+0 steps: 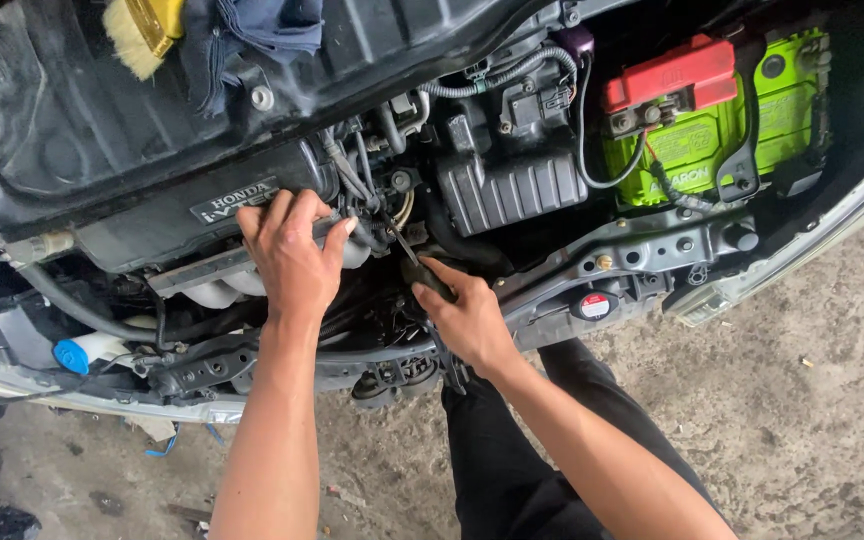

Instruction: The person cleans the engine bay of a car using a brush and a cloth. They scrub various components, including the engine cover and the battery area, then wipe the surfaces. Later, they use a wrench to tighten bolts on the engine.

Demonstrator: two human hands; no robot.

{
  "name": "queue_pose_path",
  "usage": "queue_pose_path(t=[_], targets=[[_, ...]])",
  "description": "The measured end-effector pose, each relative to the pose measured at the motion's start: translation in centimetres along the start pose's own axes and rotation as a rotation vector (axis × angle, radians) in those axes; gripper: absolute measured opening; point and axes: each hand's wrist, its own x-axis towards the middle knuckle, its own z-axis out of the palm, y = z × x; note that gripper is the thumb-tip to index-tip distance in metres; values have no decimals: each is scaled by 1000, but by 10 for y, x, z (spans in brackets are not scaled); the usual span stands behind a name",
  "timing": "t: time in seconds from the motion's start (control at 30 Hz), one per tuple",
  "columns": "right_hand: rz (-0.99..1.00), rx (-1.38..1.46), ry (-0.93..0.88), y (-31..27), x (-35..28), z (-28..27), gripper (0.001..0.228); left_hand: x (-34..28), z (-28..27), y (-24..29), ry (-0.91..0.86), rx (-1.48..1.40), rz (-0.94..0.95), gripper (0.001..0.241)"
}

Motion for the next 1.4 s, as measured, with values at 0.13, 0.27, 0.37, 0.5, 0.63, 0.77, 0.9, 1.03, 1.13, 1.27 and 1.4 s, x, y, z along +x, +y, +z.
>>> queue_pose_path(t=[0.13,0.27,0.37,0.5,0.63,0.77,0.9,1.03,1.13,1.27,1.4], targets=[[-10,32,-40,-15,7,-5,48,0,1,-1,-5,5,-7,35],[-34,27,-61,-12,12,-10,49,1,-1,2,-5,0,-12,35],[-81,-42,-41,17,21,-12,49,-3,1,1,-1,7,-24,35],[-93,-13,-5,31,26,-10,48,-1,3,0,10,25,-14,36],[-78,-58,42,16,25,-13,48,2,1,3,19,26,15,35],[-126,-129,-45,-7,10,-12,49,-2,2,2,-6,30,-27,34],[-143,-108,-67,-9,9,-11,50,-2,7,-1,6,40,-29,34],[-197,-112,-80,7,21,-19,48,1,5,0,10,41,-37,35],[-168,-214,-72,-12,5,-14,48,-7,5,-1,3,38,-22,33],[-150,-204,-51,-39,-7,-16,49,-1,6,-1,24,33,-14,34],[-148,-147,-42,-43,-21,-15,49,-4,10,-7,9,36,-19,34]])
